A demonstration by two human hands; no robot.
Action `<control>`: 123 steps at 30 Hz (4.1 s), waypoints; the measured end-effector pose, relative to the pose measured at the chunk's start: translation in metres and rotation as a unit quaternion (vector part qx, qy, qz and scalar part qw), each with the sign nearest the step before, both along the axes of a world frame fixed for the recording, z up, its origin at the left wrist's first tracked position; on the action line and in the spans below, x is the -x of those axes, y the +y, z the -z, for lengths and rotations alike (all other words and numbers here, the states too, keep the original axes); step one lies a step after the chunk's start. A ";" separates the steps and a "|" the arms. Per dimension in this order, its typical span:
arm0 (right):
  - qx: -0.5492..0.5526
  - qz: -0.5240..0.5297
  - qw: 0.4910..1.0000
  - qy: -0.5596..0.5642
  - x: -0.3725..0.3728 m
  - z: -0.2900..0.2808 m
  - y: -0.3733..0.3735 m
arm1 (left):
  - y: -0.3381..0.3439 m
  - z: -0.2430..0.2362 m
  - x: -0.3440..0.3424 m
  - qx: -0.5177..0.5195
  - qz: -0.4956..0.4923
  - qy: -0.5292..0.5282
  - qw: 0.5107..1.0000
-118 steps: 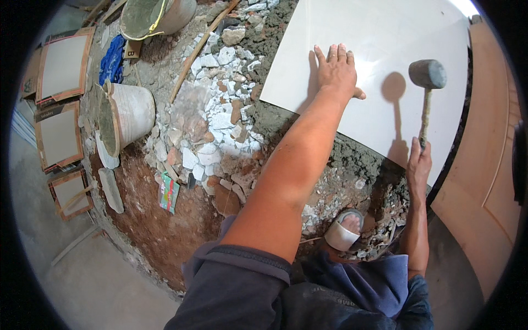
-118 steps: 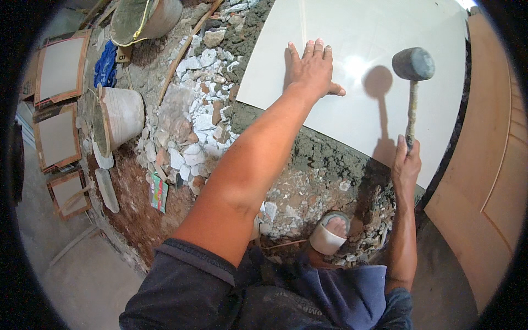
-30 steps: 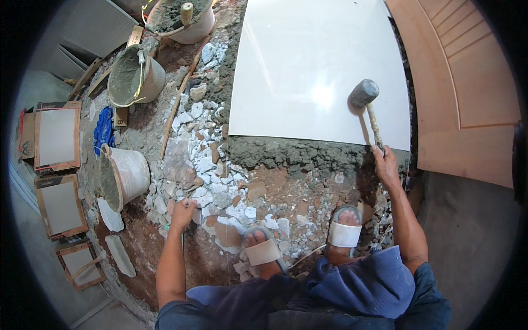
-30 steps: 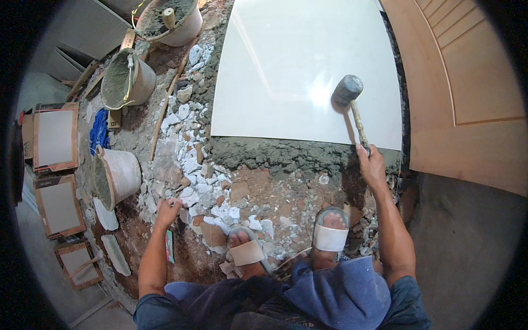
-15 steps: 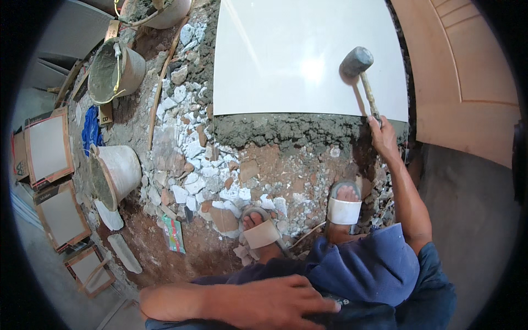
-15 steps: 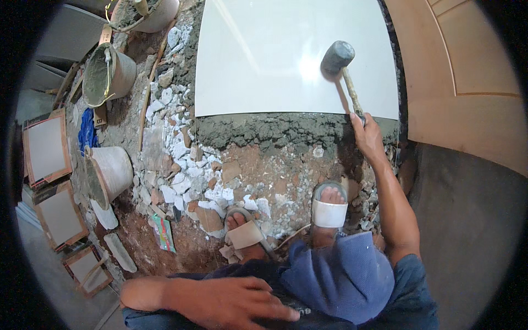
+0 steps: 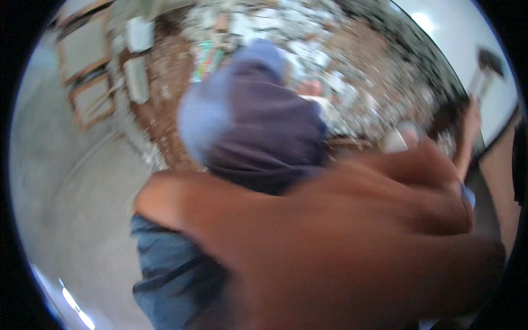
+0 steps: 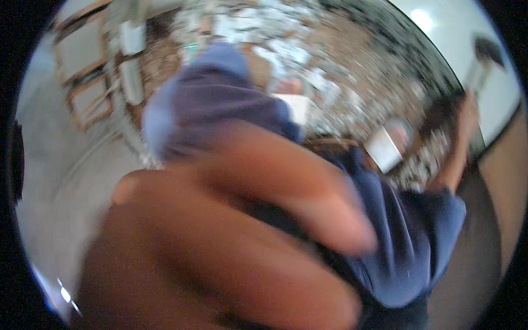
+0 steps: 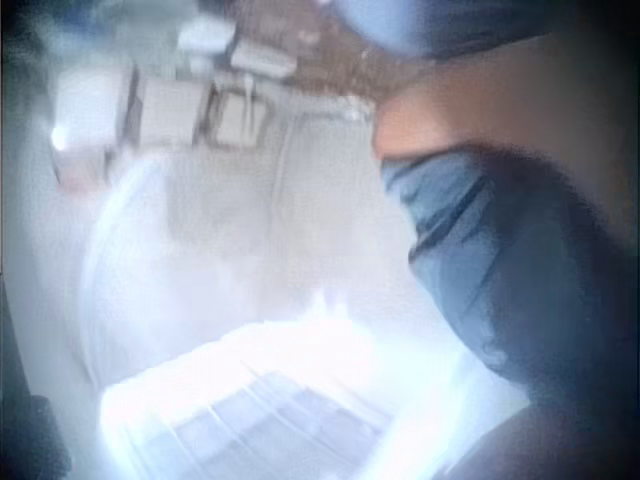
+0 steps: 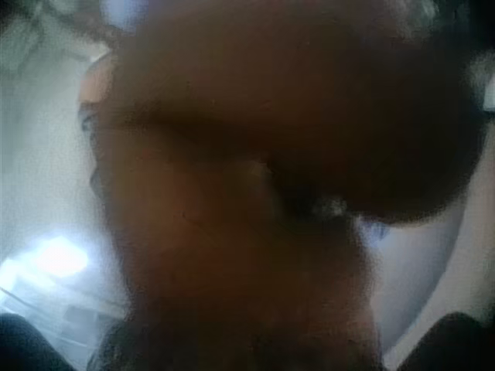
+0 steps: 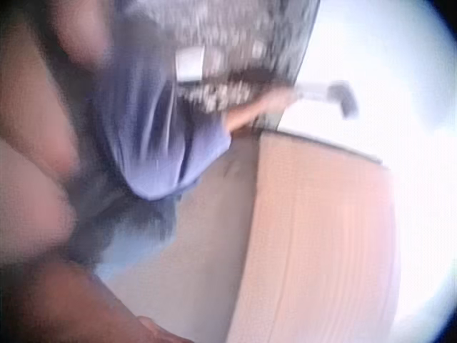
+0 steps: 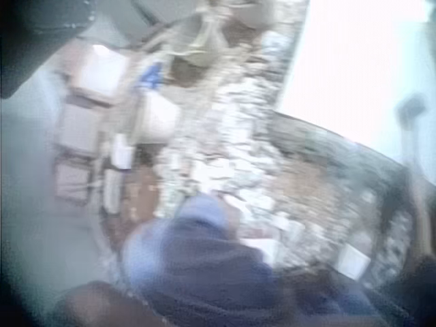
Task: The person spreads cement on the floor using a trowel, then places a large white tile onto the cement and taps it with a rubber mallet to level and secure it.
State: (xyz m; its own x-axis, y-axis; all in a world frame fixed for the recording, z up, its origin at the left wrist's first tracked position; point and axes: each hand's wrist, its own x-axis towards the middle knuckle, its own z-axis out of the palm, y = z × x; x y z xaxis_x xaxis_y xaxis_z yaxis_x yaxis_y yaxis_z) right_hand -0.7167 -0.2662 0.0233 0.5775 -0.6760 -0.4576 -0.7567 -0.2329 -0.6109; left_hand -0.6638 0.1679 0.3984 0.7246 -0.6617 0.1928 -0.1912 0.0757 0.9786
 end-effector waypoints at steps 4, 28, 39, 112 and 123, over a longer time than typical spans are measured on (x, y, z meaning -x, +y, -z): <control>0.096 -0.029 0.994 -0.041 0.000 -0.009 -0.002 | -0.036 0.011 -0.005 0.287 0.023 0.116 0.951; 0.172 -0.251 0.952 0.027 0.006 -0.008 0.003 | 0.001 0.021 -0.027 0.035 0.012 0.008 0.999; -0.003 0.019 0.998 -0.066 -0.017 -0.068 0.043 | -0.018 0.018 -0.017 0.055 0.060 0.095 0.992; 0.126 -0.173 0.977 -0.022 -0.077 -0.117 0.087 | -0.179 0.287 -0.270 -0.592 0.001 -0.223 0.774; 0.082 -0.100 0.990 -0.054 -0.078 -0.107 0.087 | -0.181 0.285 -0.270 -0.601 -0.001 -0.209 0.771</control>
